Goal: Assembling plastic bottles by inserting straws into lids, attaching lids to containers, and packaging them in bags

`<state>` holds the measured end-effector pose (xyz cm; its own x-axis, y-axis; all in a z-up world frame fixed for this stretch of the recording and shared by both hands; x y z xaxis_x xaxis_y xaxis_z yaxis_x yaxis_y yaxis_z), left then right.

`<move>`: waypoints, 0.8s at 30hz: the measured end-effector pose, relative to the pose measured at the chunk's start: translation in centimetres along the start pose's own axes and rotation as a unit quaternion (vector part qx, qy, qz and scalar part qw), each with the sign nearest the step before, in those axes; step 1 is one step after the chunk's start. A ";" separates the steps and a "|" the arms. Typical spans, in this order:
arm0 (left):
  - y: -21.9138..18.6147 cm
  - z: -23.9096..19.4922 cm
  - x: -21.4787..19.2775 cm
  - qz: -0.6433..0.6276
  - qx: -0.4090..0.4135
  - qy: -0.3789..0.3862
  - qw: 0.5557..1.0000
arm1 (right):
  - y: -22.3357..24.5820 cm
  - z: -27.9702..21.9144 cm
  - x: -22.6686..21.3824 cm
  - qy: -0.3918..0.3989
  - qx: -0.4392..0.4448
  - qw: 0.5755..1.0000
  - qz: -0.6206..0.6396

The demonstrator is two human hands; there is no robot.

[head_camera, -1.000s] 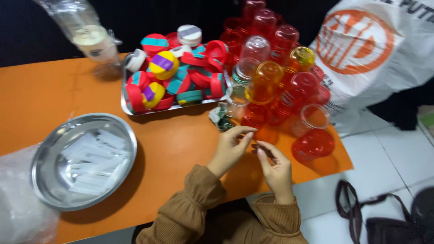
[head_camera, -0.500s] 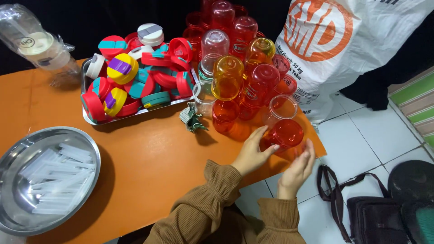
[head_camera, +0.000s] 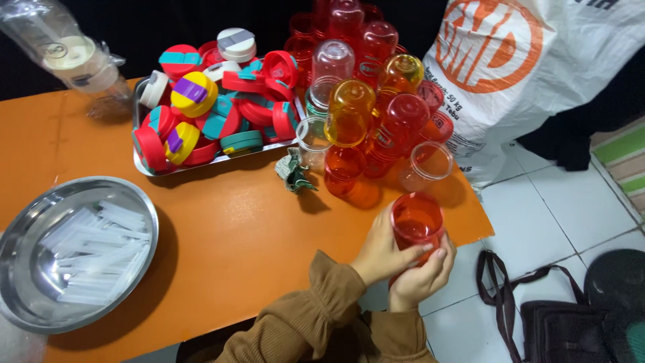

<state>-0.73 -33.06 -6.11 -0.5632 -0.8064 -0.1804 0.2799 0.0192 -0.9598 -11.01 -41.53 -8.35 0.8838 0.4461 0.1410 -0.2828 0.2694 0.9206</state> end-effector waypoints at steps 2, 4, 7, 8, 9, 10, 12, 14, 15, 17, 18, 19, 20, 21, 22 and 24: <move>-0.9 -1.0 -1.2 -0.037 0.026 -0.039 0.998 | 1.0 -1.0 0.7 0.011 -0.032 0.999 -0.018; -1.0 -2.2 -2.4 -0.073 0.050 -0.080 0.993 | 2.4 -2.1 1.4 0.023 -0.061 0.997 -0.037; -0.5 -3.7 -5.6 -0.047 0.062 -0.156 0.985 | 4.2 -3.2 3.9 0.090 -0.106 0.990 -0.026; -0.6 -4.4 -7.0 -0.076 0.051 -0.180 0.979 | 4.4 -3.5 5.1 0.139 -0.114 0.984 -0.013; -0.6 -5.1 -8.5 -0.103 0.041 -0.201 0.973 | 4.6 -4.0 6.4 0.183 -0.122 0.975 0.001; 0.1 -5.2 -9.6 -0.100 0.043 -0.203 0.973 | 4.7 -4.0 7.5 0.184 -0.122 0.975 0.005; 2.8 -6.6 -12.3 -0.208 0.009 -0.285 0.936 | 4.9 -4.7 10.2 0.258 -0.114 0.959 0.005; 3.1 -7.2 -15.5 -0.219 0.025 -0.322 0.920 | 4.4 -5.0 13.1 0.309 -0.093 0.947 -0.002; 3.2 -7.6 -17.2 -0.232 0.039 -0.354 0.905 | 4.0 -5.3 14.7 0.354 -0.072 0.932 -0.012; 5.0 -9.2 -20.8 -0.197 0.038 -0.367 0.908 | 3.5 -5.6 17.5 0.398 -0.094 0.911 -0.051; 5.8 -10.1 -22.7 -0.164 0.036 -0.376 0.911 | 3.2 -6.1 19.2 0.437 -0.115 0.887 -0.091; 6.2 -10.7 -24.3 -0.162 0.039 -0.378 0.911 | 3.2 -6.3 20.0 0.438 -0.117 0.887 -0.088; 7.1 -11.1 -25.6 -0.177 0.009 -0.363 0.915 | 2.8 -6.9 21.2 0.465 -0.123 0.862 -0.160; 8.1 -11.6 -27.0 -0.191 -0.023 -0.347 0.918 | 2.2 -7.7 22.3 0.487 -0.126 0.833 -0.230; 7.9 -12.0 -28.2 -0.188 -0.021 -0.347 0.919 | 2.6 -8.2 22.9 0.487 -0.126 0.834 -0.227; 7.7 -11.9 -29.6 -0.168 -0.038 -0.293 0.940 | 0.7 -9.9 24.4 0.567 -0.057 0.735 -0.367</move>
<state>8.83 -2.02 -10.74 -0.0783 -0.9611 0.2648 0.0935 -0.2716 -0.9579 6.71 -22.03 -7.84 -0.0460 0.5519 -0.8327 0.0296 0.8339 0.5511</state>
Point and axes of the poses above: each hand's wrist, its own z-axis towards the middle knuckle, its own x-axis out of the palm, y = z × x, the point moved 8 cm from there along z, towards the middle knuckle, and after that the axes turned 8 degrees about y, right-handed, at the moved point
